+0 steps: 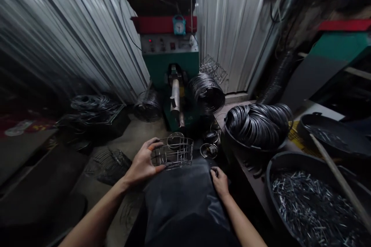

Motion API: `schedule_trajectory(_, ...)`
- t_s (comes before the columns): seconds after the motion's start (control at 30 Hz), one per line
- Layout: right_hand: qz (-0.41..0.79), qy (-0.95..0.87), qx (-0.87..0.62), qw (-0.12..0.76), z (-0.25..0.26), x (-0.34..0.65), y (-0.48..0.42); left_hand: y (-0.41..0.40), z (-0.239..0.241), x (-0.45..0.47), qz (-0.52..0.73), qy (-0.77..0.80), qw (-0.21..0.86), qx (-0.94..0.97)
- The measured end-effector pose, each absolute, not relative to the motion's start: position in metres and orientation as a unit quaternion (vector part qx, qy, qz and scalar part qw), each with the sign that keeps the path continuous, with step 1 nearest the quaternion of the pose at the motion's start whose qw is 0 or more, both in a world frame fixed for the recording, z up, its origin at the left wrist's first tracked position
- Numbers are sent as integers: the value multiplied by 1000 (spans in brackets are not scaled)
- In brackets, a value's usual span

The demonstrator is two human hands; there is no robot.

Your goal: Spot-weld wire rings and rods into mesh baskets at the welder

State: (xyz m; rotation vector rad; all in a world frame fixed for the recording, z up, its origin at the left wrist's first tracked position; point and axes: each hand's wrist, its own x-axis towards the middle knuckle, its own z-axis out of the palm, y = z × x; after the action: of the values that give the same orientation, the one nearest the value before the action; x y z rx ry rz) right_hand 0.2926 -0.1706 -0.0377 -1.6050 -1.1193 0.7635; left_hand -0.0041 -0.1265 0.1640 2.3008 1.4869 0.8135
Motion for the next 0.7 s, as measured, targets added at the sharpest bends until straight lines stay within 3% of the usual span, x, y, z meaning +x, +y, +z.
schedule_trajectory(0.1, 294, -534, -665, 432, -16, 299, -167, -126, 150, -2, 315, 533, 95, 780)
schedule_trajectory(0.33, 249, -735, -566, 279, 109, 272, -136, -107, 131, 29, 264, 538, 71, 797)
schedule_trajectory(0.43, 236, -757, -572, 211, 135, 254, -113, -102, 130, 42, 240, 538, 82, 804)
schedule_trajectory(0.5, 243, -747, -578, 222, 136, 242, -101, -99, 130, 47, 227, 536, 94, 807)
schedule_trajectory(0.7, 280, -663, -567, 402, 102, 216, -92, -89, 129, 48, 222, 550, 121, 796)
